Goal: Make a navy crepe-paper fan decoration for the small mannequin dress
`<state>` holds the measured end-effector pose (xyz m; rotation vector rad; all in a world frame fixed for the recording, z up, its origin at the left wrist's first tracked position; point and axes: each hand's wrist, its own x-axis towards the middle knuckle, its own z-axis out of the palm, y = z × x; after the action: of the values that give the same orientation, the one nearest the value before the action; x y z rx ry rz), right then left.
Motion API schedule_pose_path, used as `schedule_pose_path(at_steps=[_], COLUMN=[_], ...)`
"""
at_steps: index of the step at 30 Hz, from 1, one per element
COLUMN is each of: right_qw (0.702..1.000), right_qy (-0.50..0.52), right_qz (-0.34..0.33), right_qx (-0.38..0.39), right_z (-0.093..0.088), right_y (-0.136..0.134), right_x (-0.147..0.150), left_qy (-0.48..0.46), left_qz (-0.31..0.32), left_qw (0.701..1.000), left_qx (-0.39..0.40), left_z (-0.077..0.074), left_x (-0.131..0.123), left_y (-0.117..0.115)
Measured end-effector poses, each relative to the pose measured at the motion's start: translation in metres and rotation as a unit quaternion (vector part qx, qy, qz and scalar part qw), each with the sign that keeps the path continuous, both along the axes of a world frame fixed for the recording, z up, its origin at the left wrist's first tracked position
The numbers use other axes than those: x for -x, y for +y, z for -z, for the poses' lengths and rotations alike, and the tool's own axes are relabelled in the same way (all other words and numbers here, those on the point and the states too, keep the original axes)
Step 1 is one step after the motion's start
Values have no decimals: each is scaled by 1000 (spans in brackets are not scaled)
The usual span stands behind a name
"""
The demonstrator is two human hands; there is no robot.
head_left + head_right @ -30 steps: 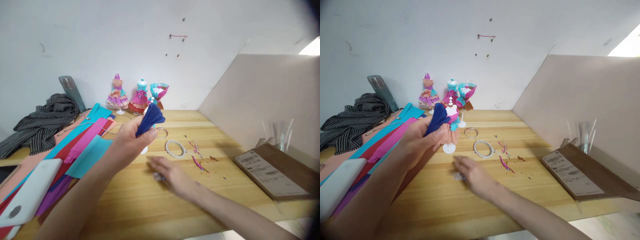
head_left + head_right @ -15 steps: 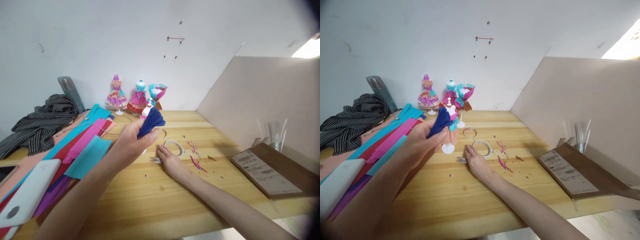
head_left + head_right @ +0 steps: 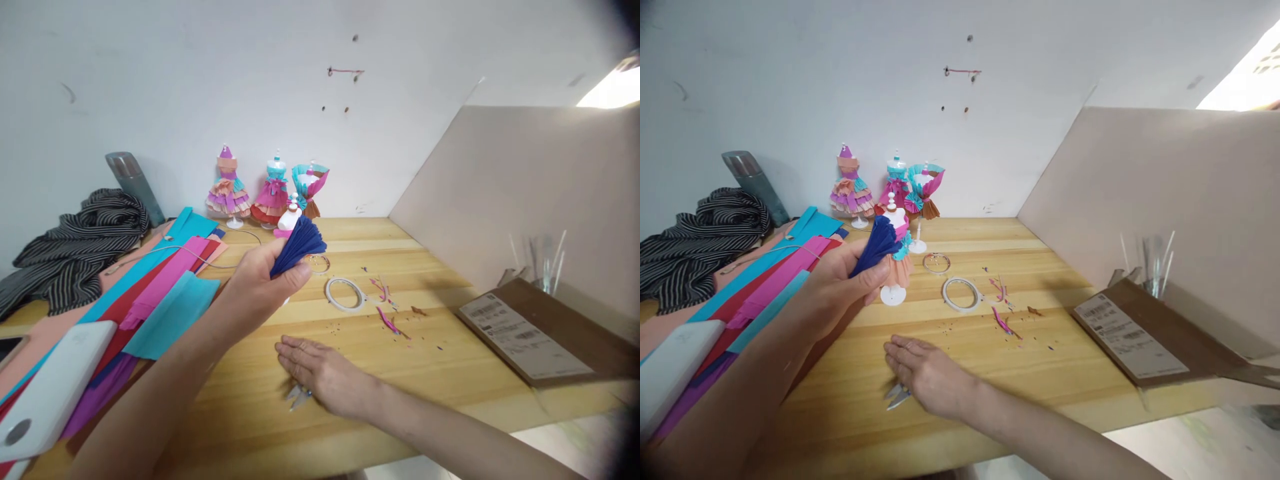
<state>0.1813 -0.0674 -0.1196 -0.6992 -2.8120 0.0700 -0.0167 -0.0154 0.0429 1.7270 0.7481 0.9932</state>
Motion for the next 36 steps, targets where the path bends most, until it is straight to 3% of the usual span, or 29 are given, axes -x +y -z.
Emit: schedule_pose_path(at_steps=[3,6,8,13,14,17,19,26,36], right_qw=[990,954,956,992,990,968,956,955,956], right_qy=[-8,26,49,25,21,28,24,-49,-52], right_qz=[141,299,288,106,114,244,292,292,288], right_qx=[17,6,15,69,75,54,32,12,18], right_z=[8,9,7,2,2,0,-4,-10,-11], right_y=[-4,-14,-19,-16,-15,-8,-1,34,39], right_x=[-41,-76,-76,-49,-51,-65,-68,-43,-42], left_qy=[6,3,2,9,9,6,7,16,22], left_qz=[1,4,7,3,5,11,12,9,9], left_qw=[1000,1000,1000,1000,1000,1000,1000,1000,1000], left_qx=[4,5,4,9,11,8,3,8,5], left_z=[0,0,1,5,5,4,4,3,4], left_x=[-1,-1,-3,-4,-4,-2,-2,-1,-3], left_y=[0,1,1,2,2,2,2,3,4])
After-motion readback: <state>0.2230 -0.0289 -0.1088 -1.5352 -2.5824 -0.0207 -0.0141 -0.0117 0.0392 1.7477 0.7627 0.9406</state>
